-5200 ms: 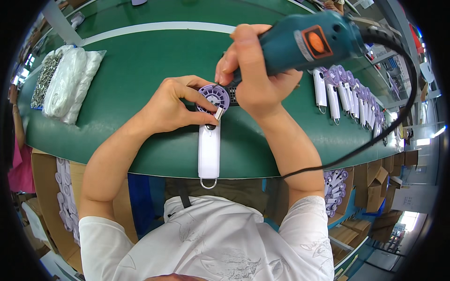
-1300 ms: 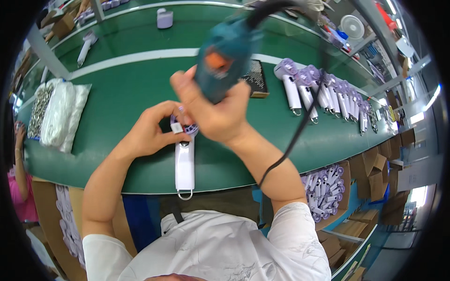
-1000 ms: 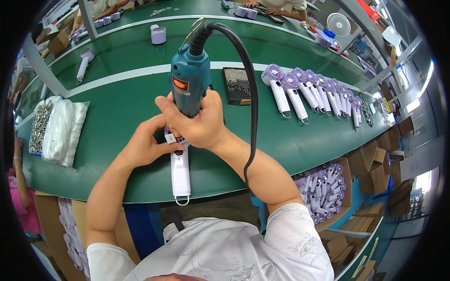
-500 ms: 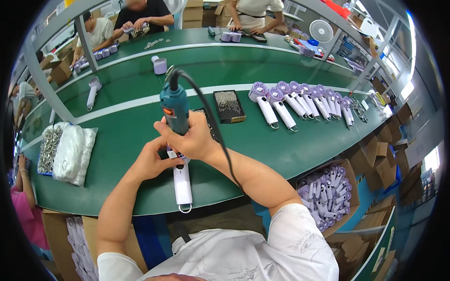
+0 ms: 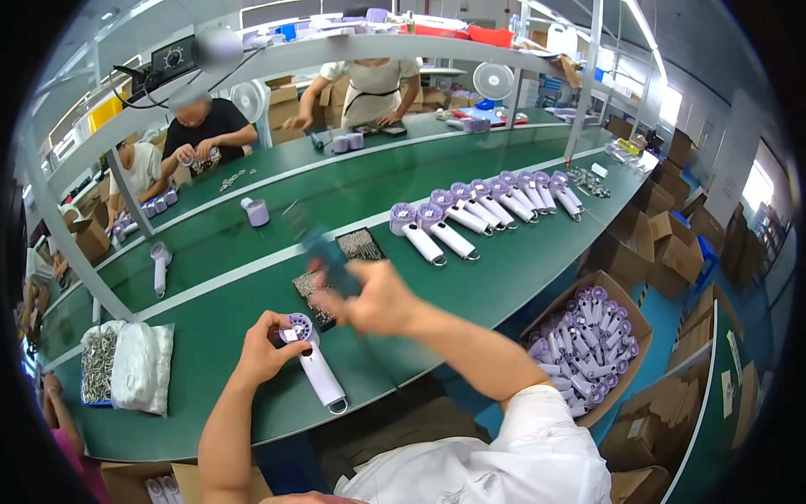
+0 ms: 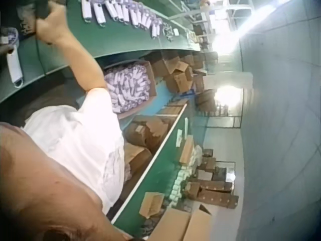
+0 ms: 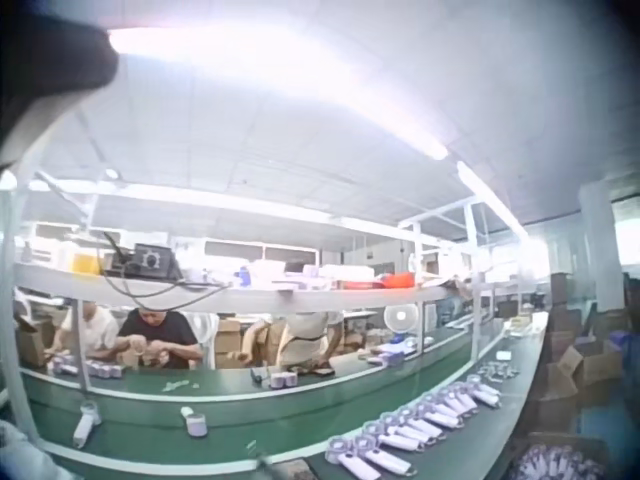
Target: Assembling small portable fans by screwing components together using an electric screwdriver on a factory line.
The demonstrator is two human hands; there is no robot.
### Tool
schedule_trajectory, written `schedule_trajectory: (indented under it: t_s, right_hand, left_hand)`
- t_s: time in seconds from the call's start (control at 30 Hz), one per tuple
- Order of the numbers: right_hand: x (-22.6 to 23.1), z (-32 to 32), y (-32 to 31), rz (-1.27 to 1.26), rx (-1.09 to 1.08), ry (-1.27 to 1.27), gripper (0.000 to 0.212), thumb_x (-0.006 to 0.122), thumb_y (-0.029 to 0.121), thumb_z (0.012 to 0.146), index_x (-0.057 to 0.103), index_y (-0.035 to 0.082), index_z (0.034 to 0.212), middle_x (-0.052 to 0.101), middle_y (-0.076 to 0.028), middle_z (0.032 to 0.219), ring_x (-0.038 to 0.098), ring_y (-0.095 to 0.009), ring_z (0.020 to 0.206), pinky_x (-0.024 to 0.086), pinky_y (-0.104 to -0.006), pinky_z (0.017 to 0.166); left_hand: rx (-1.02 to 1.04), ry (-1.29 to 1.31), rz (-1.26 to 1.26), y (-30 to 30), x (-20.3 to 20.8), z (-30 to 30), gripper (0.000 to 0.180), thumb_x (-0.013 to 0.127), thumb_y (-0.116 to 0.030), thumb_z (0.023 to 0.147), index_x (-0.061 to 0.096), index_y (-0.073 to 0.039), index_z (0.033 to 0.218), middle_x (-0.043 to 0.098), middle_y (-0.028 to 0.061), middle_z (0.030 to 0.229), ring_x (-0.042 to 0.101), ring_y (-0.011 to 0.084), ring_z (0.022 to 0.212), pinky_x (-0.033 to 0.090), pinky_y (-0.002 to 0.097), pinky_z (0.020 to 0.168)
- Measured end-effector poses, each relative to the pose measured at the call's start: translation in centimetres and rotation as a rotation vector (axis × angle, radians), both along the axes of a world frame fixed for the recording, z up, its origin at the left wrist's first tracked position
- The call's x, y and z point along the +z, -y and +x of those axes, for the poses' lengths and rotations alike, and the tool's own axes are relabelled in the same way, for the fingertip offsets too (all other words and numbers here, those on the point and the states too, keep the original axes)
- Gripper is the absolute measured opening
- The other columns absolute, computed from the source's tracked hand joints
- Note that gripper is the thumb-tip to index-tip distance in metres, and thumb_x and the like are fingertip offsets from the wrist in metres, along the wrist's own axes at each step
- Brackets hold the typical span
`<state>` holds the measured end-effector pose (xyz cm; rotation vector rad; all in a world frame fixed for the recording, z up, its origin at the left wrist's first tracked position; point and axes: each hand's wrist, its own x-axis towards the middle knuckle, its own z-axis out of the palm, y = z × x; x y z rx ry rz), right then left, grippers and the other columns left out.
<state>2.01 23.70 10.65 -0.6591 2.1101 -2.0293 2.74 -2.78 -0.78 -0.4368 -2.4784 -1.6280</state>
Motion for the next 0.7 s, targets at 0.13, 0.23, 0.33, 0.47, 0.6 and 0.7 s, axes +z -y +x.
schedule_trajectory:
  t_s: [0.13, 0.23, 0.33, 0.47, 0.6, 0.7]
  right_hand:
    - [4.0, -9.6, -8.0, -0.189, -0.471, -0.212, 0.022, 0.076, 0.017, 0.084, 0.067, -0.002, 0.088, 0.058, -0.007, 0.057, 0.054, -0.016, 0.039, 0.043, -0.0323, 0.036]
    - [11.2, -16.0, -15.2, -0.133, -0.71, -0.378, 0.028, 0.076, 0.017, 0.08, 0.06, 0.006, 0.06, 0.058, -0.009, 0.054, 0.055, -0.017, 0.039, 0.043, -0.0316, 0.038]
    - [18.0, -20.7, -23.3, -0.235, -0.791, -0.275, 0.021, 0.078, 0.016, 0.081, 0.06, 0.007, 0.075, 0.053, -0.002, 0.061, 0.051, -0.012, 0.046, 0.043, -0.0283, 0.044]
    - [22.2, -24.0, -27.5, -0.17, -0.786, -0.265, 0.018, 0.074, 0.012, 0.082, 0.057, 0.006, 0.082, 0.053, -0.002, 0.064, 0.05, -0.012, 0.051, 0.045, -0.03, 0.046]
    - [21.4, -23.4, -22.5, -0.06, -0.829, -0.234, 0.018, 0.074, 0.013, 0.083, 0.058, 0.005, 0.08, 0.056, -0.004, 0.065, 0.051, -0.014, 0.049, 0.044, -0.0298, 0.046]
    - [18.9, -20.9, -22.7, 0.148, -0.76, -0.191, 0.025, 0.076, 0.02, 0.083, 0.058, 0.004, 0.076, 0.055, -0.004, 0.062, 0.051, -0.015, 0.044, 0.043, -0.0304, 0.043]
  left_hand:
    - [0.041, -0.01, -0.085, 0.4, 1.0, 0.5, 0.05, 0.092, -0.013, 0.07, 0.054, -0.002, 0.101, 0.068, 0.0097, 0.097, 0.066, 0.0145, 0.085, 0.056, 0.0306, 0.077]
    - [0.055, -0.046, -0.079, 0.9, 0.4, 0.2, 0.054, 0.094, -0.018, 0.069, 0.054, -0.002, 0.103, 0.069, 0.0109, 0.094, 0.068, 0.0169, 0.083, 0.056, 0.0313, 0.075]
    - [0.015, -0.069, -0.119, 0.0, 0.6, -0.8, 0.056, 0.093, -0.021, 0.069, 0.054, -0.002, 0.106, 0.068, 0.0126, 0.097, 0.068, 0.0196, 0.086, 0.056, 0.0338, 0.077]
    - [-0.001, -0.079, -0.09, -0.4, 0.9, -0.7, 0.062, 0.093, -0.023, 0.07, 0.055, -0.001, 0.114, 0.069, 0.0148, 0.104, 0.07, 0.022, 0.094, 0.057, 0.0355, 0.084]
    - [0.058, -0.073, -0.098, 1.0, 0.2, 0.5, 0.072, 0.092, -0.019, 0.07, 0.051, -0.001, 0.127, 0.066, 0.0179, 0.116, 0.069, 0.024, 0.102, 0.057, 0.0364, 0.089]
    - [0.065, -0.107, -0.129, 0.2, 0.8, 0.4, 0.072, 0.092, -0.022, 0.069, 0.053, 0.001, 0.126, 0.067, 0.0188, 0.112, 0.069, 0.0248, 0.1, 0.058, 0.0371, 0.086]
